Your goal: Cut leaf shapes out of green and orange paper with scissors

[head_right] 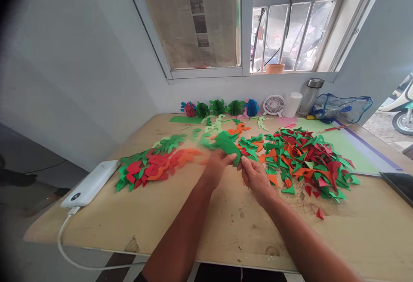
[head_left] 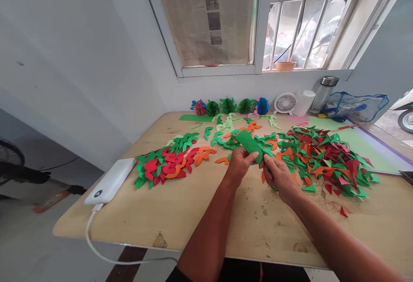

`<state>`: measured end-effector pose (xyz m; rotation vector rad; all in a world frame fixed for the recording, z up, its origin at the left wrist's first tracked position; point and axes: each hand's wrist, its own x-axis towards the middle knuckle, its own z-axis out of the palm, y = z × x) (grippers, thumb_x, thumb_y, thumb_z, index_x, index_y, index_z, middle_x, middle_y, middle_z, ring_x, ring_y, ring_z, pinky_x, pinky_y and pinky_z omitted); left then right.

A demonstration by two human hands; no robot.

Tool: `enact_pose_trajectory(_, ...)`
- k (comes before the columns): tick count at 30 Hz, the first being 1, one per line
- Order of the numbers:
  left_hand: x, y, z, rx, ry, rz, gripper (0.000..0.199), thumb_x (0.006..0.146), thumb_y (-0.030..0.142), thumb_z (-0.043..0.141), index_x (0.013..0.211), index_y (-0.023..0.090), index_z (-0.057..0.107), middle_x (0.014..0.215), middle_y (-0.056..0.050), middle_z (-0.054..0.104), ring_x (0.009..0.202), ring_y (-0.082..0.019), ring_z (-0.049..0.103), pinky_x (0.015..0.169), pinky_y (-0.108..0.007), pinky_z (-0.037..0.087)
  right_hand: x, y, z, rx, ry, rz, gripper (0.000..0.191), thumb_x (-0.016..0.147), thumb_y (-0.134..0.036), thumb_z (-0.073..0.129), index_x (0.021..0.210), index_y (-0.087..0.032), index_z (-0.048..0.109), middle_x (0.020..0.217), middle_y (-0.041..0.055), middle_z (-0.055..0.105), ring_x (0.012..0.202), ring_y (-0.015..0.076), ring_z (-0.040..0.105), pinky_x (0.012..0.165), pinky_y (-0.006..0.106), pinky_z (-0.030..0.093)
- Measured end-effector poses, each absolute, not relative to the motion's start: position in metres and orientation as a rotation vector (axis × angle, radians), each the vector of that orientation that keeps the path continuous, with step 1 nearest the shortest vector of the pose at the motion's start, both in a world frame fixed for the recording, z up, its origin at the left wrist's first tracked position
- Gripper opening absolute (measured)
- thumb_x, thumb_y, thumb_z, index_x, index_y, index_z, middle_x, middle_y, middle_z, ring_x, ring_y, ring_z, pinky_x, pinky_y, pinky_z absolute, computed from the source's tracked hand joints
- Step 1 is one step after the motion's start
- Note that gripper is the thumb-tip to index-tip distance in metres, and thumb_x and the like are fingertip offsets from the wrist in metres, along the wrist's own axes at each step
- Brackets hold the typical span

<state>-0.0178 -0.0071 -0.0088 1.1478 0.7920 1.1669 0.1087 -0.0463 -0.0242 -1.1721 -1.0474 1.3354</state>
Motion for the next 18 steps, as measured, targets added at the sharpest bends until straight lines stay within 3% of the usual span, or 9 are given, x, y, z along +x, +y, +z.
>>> enact_pose_trajectory(18,-0.0193,-0.0102,-0.0045,1.184,0.72,1.132,0.024,0.07,0.033,0.068,0.06,0.014,0.059,0.057,0.0,0.054,0.056,-0.011,0.047,0.064,-0.028,0.042,0.1082,-0.0458,-0.0255,-1.211,-1.073,1.295,0.05,0.076,-0.067,0.057,0.067,-0.018,0.055,0.04,-0.0089,0.032,0.034,0.0051,0.022,0.033,0.02,0.016)
